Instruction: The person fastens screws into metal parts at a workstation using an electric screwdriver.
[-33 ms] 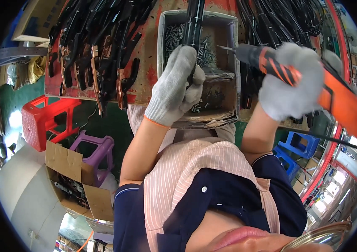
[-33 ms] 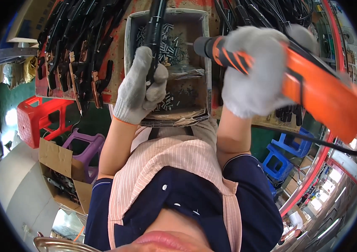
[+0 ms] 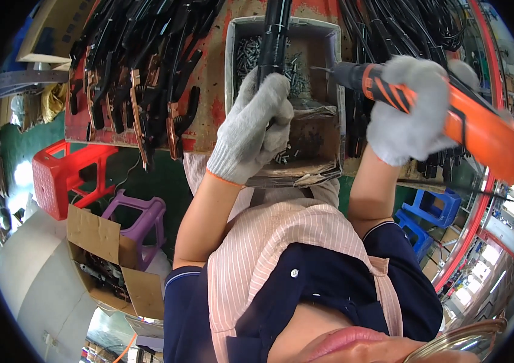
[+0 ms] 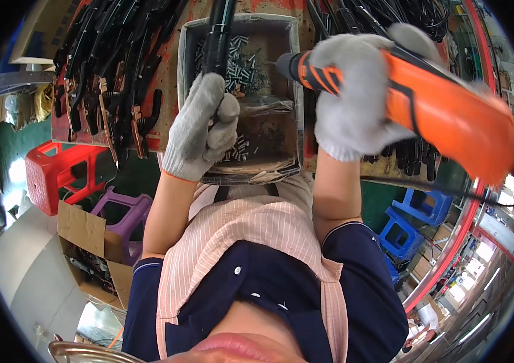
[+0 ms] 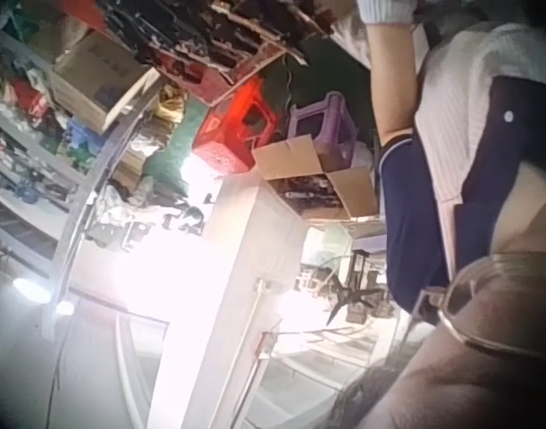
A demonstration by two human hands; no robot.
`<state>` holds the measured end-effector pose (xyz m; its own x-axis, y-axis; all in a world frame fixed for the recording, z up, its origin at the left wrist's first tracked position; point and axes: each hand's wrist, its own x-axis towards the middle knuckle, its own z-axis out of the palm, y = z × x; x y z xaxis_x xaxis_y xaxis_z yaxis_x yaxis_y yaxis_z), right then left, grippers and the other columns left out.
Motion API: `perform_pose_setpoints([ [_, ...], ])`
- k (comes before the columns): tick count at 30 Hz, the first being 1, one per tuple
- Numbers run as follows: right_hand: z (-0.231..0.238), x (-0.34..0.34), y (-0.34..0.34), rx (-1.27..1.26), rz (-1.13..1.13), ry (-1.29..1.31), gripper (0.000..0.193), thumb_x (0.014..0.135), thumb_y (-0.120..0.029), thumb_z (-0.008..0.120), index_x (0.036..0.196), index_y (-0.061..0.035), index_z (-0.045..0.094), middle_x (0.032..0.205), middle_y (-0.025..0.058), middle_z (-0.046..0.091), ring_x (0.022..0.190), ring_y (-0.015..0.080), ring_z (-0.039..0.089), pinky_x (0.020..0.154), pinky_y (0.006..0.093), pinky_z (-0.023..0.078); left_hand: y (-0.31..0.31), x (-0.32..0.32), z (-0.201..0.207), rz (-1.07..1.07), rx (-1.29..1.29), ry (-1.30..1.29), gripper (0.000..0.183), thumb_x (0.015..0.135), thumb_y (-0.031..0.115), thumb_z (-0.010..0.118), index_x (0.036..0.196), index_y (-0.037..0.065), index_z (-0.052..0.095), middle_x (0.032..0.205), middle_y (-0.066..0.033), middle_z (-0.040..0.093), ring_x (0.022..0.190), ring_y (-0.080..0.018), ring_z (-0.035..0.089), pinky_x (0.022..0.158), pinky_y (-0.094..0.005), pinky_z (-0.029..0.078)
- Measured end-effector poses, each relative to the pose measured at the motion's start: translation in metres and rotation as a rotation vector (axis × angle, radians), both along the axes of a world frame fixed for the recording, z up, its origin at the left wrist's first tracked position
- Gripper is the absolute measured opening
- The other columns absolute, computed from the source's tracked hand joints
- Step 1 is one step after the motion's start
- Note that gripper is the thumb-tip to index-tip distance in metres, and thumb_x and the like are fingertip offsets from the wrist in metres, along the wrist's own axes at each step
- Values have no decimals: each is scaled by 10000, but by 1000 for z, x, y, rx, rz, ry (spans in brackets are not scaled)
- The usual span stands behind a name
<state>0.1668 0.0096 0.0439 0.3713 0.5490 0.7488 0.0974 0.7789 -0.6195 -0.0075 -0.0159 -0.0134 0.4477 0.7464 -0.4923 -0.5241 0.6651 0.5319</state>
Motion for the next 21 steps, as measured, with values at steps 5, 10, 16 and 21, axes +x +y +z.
perform_pose_setpoints([
  [5,-33,2,5,-145,110,249,360,938,-218,553,1212,-1,466,720,110,589,549,219,532,546,390,490,0,-2,1,51,-1,-129,401,872,132,700,1174,94,438,655,-16,509,361,-75,388,305,-212,302],
  [10,-36,-1,6,-136,230,391,348,945,-251,543,1198,-22,474,706,102,581,554,206,517,559,377,475,0,-2,2,58,14,-114,416,863,116,708,1182,88,442,653,-16,523,361,-78,395,307,-215,307],
  [16,-27,36,-3,-56,376,303,510,954,-429,531,1268,-30,478,820,141,628,629,239,570,572,403,486,-1,0,5,80,-17,-47,482,842,86,719,1235,78,439,661,-10,539,376,-76,424,321,-213,327],
  [21,8,53,-10,-126,302,347,243,936,-148,521,1152,-35,520,708,53,507,594,148,456,598,311,456,3,-1,2,3,-40,5,634,807,68,740,1330,73,382,673,-11,558,386,-76,436,341,-207,349],
])
